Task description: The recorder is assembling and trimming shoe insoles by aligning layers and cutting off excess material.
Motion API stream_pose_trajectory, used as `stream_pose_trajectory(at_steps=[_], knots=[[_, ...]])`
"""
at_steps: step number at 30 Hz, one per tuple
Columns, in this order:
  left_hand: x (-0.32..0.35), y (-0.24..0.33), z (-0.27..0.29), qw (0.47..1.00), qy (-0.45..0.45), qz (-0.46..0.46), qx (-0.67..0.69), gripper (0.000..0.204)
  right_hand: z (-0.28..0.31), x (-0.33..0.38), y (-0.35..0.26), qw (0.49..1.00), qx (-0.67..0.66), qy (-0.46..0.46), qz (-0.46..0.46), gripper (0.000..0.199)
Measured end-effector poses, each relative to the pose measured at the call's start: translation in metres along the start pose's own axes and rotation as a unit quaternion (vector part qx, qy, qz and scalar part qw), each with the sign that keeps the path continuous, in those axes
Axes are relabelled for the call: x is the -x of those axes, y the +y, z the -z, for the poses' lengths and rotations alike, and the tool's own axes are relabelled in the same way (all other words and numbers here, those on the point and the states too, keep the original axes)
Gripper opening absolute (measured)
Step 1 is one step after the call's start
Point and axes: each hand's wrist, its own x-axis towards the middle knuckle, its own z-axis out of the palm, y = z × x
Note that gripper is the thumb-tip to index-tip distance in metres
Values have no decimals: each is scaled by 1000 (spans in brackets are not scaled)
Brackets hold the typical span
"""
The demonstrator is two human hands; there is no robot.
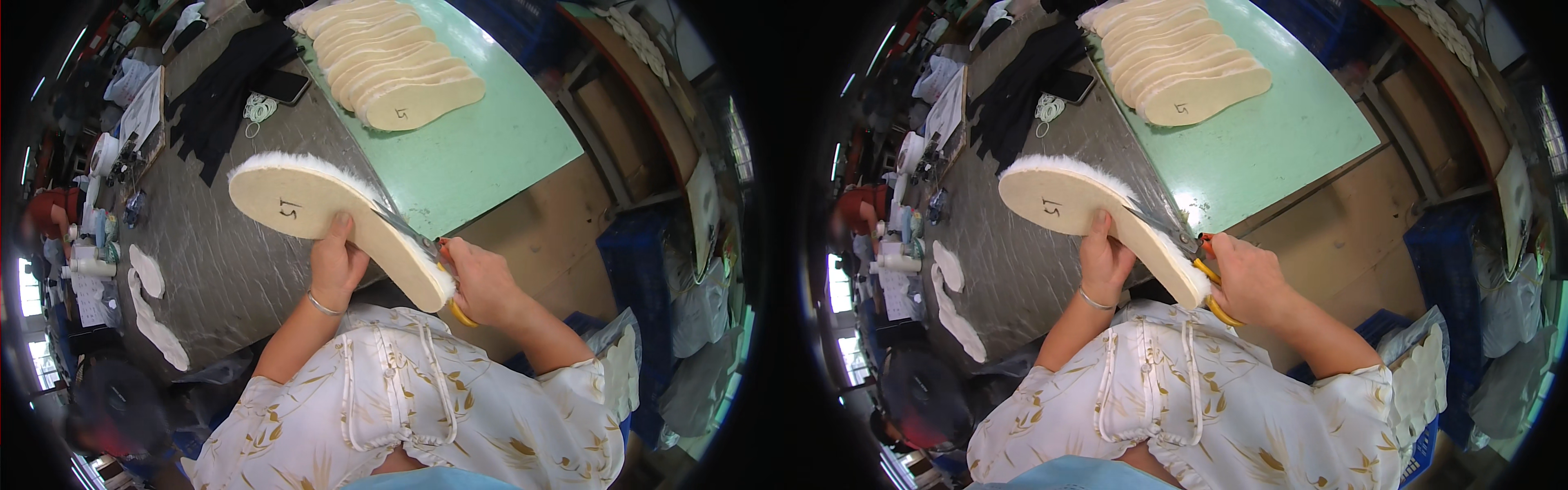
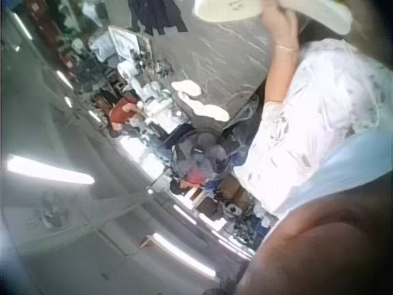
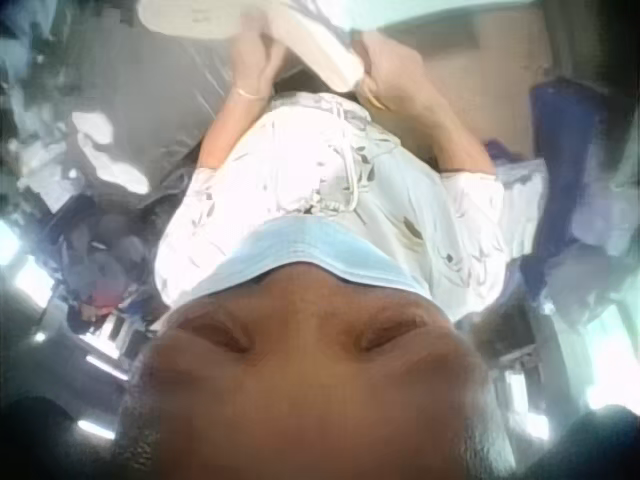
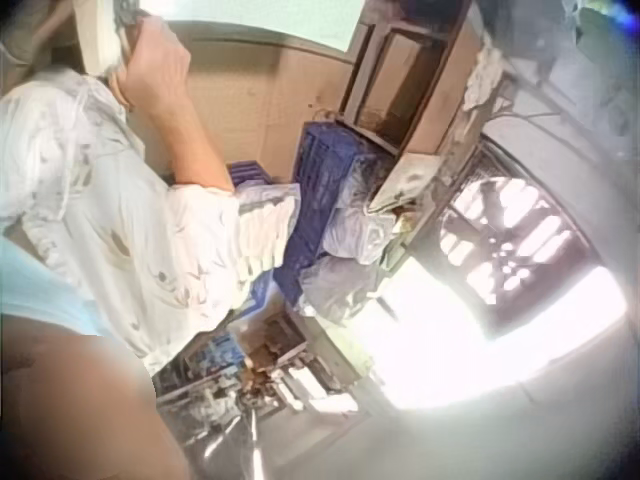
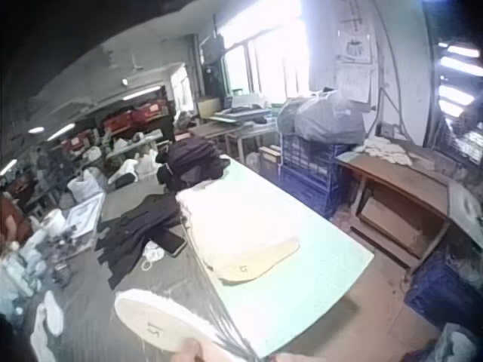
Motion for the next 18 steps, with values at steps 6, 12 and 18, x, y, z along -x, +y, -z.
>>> stream_pose_trajectory(at_steps=[6,12,18], knots=[[2,3,0,999,-32,3,35,42,10,-3,-5,999,1,-36,-6,40],[5,2,-8,998,-39,11,54,44,-8,-5,4,1000,7,-15,14,34],[4,0,-4,997,-29,26,66,40,-10,-6,7,999,12,2,38,32]])
